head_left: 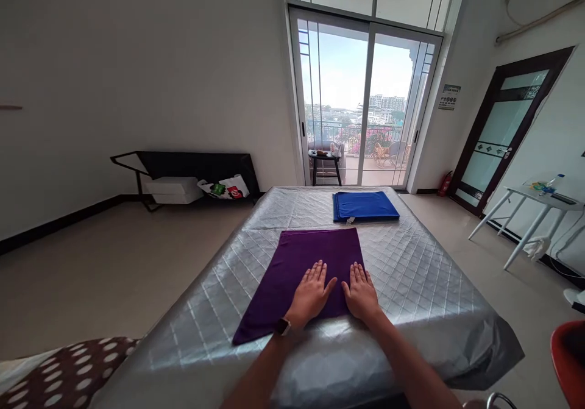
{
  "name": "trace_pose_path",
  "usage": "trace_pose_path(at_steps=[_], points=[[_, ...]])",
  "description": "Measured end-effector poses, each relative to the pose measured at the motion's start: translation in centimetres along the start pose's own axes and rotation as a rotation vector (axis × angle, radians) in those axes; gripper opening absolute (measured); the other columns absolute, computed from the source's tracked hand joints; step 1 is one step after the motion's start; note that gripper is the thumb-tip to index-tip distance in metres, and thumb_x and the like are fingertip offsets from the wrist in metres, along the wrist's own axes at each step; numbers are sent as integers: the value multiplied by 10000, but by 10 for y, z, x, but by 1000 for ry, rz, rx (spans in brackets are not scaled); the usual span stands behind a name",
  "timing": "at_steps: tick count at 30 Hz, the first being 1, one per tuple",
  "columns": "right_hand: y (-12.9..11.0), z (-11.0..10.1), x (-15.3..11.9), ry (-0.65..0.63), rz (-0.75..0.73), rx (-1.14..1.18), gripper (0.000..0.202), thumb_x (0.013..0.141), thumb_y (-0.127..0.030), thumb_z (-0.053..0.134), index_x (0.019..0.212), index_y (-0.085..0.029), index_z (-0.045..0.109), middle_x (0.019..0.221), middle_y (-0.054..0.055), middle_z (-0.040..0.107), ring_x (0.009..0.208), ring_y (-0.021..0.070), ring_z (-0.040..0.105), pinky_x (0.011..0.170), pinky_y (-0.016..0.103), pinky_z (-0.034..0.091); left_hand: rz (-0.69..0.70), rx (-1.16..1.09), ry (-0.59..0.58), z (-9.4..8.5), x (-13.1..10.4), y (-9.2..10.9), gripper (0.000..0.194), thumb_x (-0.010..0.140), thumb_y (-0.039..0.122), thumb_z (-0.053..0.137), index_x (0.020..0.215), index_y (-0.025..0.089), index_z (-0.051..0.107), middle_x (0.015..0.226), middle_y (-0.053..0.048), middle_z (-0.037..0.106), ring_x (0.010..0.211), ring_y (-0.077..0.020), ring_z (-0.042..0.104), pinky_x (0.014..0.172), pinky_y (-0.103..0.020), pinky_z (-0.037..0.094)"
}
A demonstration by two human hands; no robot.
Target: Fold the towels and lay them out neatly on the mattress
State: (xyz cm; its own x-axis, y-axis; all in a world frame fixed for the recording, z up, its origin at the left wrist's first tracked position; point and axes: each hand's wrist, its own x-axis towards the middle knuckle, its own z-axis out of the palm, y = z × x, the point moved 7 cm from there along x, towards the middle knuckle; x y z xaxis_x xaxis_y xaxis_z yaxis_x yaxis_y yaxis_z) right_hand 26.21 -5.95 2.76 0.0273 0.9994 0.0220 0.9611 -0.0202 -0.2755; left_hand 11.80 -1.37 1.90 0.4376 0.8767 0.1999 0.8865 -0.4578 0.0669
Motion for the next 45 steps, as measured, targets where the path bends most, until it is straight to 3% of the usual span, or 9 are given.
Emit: trace_pose_path(at_steps=[3, 6, 9, 15, 18, 30, 33, 41, 45], points=[[1, 3, -2, -21, -45, -9, 639, 995, -306, 304, 1586, -81, 214, 1652, 107, 169, 1537, 222, 138, 1238, 377, 103, 183, -79, -21, 8, 10, 66, 679, 1029, 486, 101, 1505, 120, 418, 1580, -126, 393, 1484, -228, 325, 1220, -413, 275], [3, 6, -1, -28, -62, -9, 633, 991, -287, 310, 1590, -105, 212, 1655, 97, 163, 1537, 223, 136, 1237, 385, 117, 213, -113, -37, 14, 8, 81, 663, 1036, 452, 80, 1522, 116, 381, 1587, -119, 380, 1488, -199, 314, 1224, -391, 268], [4, 6, 1, 1, -31, -2, 629, 1012, -341, 273, 1580, -75, 236, 1646, 118, 192, 1535, 226, 150, 1236, 387, 118, 155, -81, -59, 17, -6, 49, 675, 1027, 501, 99, 1534, 144, 364, 1606, -88, 347, 1499, -196, 287, 1229, -396, 255], [-1, 3, 0, 19, -14, 24, 656, 1029, -412, 240, 1571, -43, 240, 1635, 136, 206, 1532, 218, 159, 1238, 371, 107, -113, 108, -6, 20, -70, -89, 634, 986, 519, 227, 1451, 199, 517, 1558, -117, 440, 1470, -301, 348, 1191, -525, 291], [-4, -2, -1, 15, -8, 33, 645, 1029, -398, 249, 1567, -41, 251, 1635, 142, 202, 1534, 222, 147, 1239, 382, 108, -195, 170, 16, 19, -97, -133, 598, 962, 494, 266, 1367, 218, 608, 1506, -138, 509, 1420, -329, 425, 1144, -566, 337], [1, -5, -33, 28, 14, 128, 645, 1023, -401, 287, 1563, -48, 270, 1631, 140, 215, 1527, 246, 176, 1236, 427, 160, -423, 187, 91, -1, -120, -134, 645, 909, 358, 245, 1351, 47, 597, 1464, -204, 531, 1373, -321, 488, 1144, -530, 346], [-1, -4, -34, 32, 8, 143, 649, 1021, -398, 297, 1559, -37, 269, 1626, 150, 226, 1526, 250, 178, 1238, 435, 160, -433, 179, 178, -9, -109, -111, 713, 931, 455, 252, 1379, -17, 545, 1465, -241, 515, 1394, -339, 456, 1154, -526, 338], [-1, -5, -33, 43, -41, 114, 609, 982, -224, 344, 1566, -71, 267, 1617, 148, 266, 1525, 234, 189, 1231, 446, 201, 225, 11, 65, 0, -6, 72, 549, 1032, 380, 232, 1479, 164, 467, 1537, -139, 465, 1446, -250, 393, 1164, -479, 352], [0, -1, -32, 56, -74, 110, 615, 966, -204, 375, 1568, -122, 283, 1620, 119, 261, 1523, 238, 196, 1229, 456, 208, 315, 34, -16, 21, 7, 87, 514, 1036, 309, 236, 1514, 234, 411, 1574, -94, 422, 1477, -225, 337, 1183, -460, 316]])
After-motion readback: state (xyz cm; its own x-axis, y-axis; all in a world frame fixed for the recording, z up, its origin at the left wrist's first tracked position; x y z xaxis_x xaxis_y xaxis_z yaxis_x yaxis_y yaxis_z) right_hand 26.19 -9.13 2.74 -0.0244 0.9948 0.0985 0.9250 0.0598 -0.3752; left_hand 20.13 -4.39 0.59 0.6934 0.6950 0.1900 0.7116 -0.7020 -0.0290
